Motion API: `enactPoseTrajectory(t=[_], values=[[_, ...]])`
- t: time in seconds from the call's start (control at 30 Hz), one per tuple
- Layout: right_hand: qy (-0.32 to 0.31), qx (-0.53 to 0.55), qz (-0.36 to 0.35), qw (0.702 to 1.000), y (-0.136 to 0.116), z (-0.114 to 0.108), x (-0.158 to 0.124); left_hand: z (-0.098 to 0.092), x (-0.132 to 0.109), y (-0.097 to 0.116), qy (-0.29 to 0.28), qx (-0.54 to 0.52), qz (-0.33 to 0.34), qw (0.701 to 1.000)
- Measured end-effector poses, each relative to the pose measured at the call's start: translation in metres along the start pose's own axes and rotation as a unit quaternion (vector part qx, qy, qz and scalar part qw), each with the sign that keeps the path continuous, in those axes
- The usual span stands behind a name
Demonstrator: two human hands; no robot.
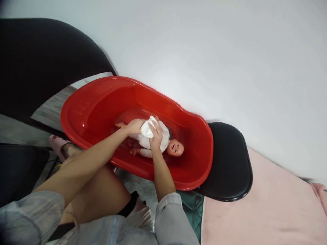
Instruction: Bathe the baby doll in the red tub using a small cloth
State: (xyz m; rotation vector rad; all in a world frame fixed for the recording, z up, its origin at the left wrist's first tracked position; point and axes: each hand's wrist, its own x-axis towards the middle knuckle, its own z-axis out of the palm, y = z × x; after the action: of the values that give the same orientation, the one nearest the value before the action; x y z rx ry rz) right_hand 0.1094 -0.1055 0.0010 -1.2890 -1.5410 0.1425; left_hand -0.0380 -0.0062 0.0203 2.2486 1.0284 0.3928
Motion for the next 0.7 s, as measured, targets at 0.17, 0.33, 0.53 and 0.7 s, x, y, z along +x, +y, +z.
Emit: enactPoseTrajectory(t=[0.17,0.33,0.53,0.7], values=[[0.003,-0.001,-0.001,1.000,0.0028,-0.0010,-0.0032,-0.0022,-0.0006,-0.0008,-0.002,-0.005,0.028,1.000],[0.002,0.001,0.050,0.999,0.0026,-0.0023,-0.0036,-0.0020,-0.0006,-0.0008,0.003,-0.016,0.021,1.000],[0.059,0.019,0.074,0.995,0.0034,-0.0008,-0.0031,-0.0081,-0.0056,0.0072,0.011,-0.037,-0.001,0.999],[0.098,0.058,0.063,0.992,0.0063,0.0014,-0.0036,-0.0086,-0.0040,0.0054,0.015,-0.032,0.001,0.999]])
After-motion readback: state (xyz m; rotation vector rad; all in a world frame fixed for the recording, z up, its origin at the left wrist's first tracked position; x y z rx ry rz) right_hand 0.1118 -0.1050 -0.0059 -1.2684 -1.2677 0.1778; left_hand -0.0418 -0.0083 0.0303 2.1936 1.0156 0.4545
